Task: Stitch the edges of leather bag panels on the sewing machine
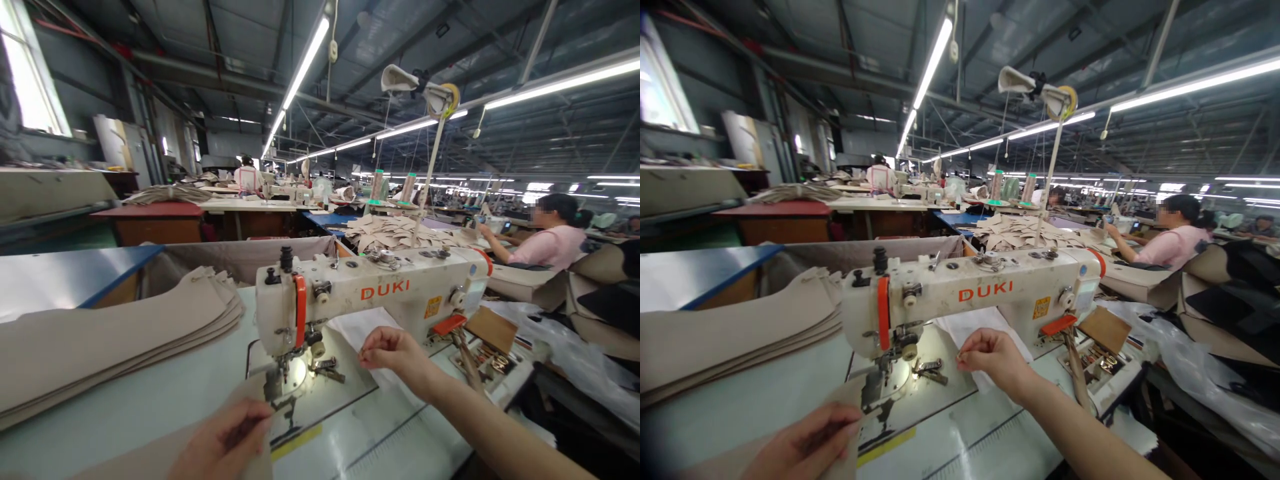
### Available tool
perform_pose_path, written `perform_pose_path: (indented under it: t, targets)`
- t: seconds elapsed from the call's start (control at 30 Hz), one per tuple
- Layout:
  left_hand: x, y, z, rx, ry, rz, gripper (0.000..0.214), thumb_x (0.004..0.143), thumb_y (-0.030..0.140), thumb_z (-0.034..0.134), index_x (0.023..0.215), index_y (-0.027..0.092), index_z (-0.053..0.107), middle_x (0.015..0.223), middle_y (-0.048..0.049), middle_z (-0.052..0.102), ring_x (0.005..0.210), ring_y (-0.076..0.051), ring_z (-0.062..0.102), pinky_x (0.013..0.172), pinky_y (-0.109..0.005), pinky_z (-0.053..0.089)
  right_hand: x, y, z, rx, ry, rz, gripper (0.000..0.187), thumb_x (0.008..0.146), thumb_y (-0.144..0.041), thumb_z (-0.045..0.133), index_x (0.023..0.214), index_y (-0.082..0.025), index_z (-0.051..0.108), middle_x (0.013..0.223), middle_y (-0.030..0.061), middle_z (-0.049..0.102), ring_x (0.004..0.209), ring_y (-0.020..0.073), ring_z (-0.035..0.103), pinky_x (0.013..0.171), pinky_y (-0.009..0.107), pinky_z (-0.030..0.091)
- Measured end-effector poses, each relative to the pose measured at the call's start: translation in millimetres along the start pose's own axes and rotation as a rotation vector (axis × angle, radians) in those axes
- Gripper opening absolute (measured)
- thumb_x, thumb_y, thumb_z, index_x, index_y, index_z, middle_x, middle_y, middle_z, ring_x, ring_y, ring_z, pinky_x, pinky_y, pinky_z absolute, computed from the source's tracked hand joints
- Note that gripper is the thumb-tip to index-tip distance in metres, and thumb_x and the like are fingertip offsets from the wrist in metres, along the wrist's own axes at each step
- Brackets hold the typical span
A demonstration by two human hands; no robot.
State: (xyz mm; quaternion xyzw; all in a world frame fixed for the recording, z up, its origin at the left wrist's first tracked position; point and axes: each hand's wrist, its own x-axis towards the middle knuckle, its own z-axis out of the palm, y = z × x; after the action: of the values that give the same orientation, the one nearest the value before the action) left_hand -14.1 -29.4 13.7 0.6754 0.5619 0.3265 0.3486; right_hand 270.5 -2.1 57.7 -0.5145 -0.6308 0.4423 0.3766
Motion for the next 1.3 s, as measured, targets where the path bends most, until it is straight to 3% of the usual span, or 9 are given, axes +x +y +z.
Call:
perform_pose_path:
  t: [0.1,0.27,0.43,0.53,0.83,1.1,1.3]
  targets:
    - [-8.6,13.8,2.0,-0.023,0.005,0.035,0.024,0.072,0.041,0.052,0.072,0.024,0.068,0.064,0.0006,0.064,0.062,-0.018,0.06,0.059,-0.023,0.048,-17.6,-6.6,30.4,0.642,-0.048,0.148,0.026,0.06,-0.027,0.077,0.072,-0.015,0.056,0.075,0.0033,0.07,0.067,0.0116,0.065,0.067,0.023,0.05]
    - [-22.5,23.7,3.7,-0.046,0.064,0.141,0.017,0.075,0.031,0.052,0.069,0.021,0.065,0.064,0.0006,0.062,0.058,-0.014,0.057,0.056,-0.02,0.047,-26.3,-6.4,73.3,0.851,-0.124,0.227,0.029,0.059,-0.024,0.081,0.074,-0.015,0.058,0.08,0.0044,0.071,0.071,0.0112,0.066,0.07,0.022,0.049]
    - [-28.8,26.8,3.0,-0.001,0.127,0.291,0.015,0.077,0.024,0.051,0.07,0.021,0.064,0.065,0.0012,0.063,0.059,-0.012,0.058,0.058,-0.018,0.046,-20.2,-0.6,97.6,0.771,-0.104,0.13,0.029,0.059,-0.031,0.081,0.071,-0.016,0.059,0.076,0.0033,0.071,0.071,0.0118,0.065,0.074,0.024,0.049]
    - [-28.3,25.7,4.9,0.036,0.141,0.314,0.016,0.078,0.021,0.051,0.069,0.021,0.064,0.065,0.0013,0.062,0.059,-0.011,0.058,0.057,-0.018,0.045,-18.6,1.3,107.6,0.698,-0.093,0.054,0.029,0.06,-0.034,0.081,0.071,-0.015,0.061,0.073,0.0026,0.07,0.067,0.0117,0.064,0.07,0.024,0.049]
    - [-26.1,26.1,6.9,-0.011,0.175,0.175,0.015,0.076,0.021,0.05,0.067,0.019,0.062,0.063,0.0004,0.062,0.058,-0.013,0.058,0.055,-0.02,0.044,-23.6,7.1,121.5,0.466,-0.013,-0.146,0.018,0.074,-0.033,0.069,0.076,-0.017,0.061,0.074,0.0013,0.065,0.07,0.0121,0.058,0.067,0.023,0.043]
    - [-23.9,24.1,7.3,-0.068,0.13,0.144,0.014,0.075,0.024,0.052,0.067,0.019,0.063,0.061,0.0003,0.06,0.057,-0.013,0.055,0.055,-0.021,0.043,-21.1,9.5,121.8,0.317,0.021,-0.157,0.016,0.077,-0.031,0.064,0.075,-0.016,0.059,0.07,0.0018,0.06,0.065,0.0135,0.053,0.062,0.025,0.041]
    - [-22.6,23.5,7.3,-0.134,0.113,0.097,0.013,0.073,0.024,0.054,0.066,0.019,0.063,0.057,0.0018,0.056,0.054,-0.012,0.051,0.052,-0.02,0.04,-23.7,4.4,115.7,0.203,0.023,-0.225,0.015,0.081,-0.03,0.057,0.079,-0.016,0.062,0.076,0.0033,0.062,0.072,0.0149,0.056,0.067,0.025,0.043]
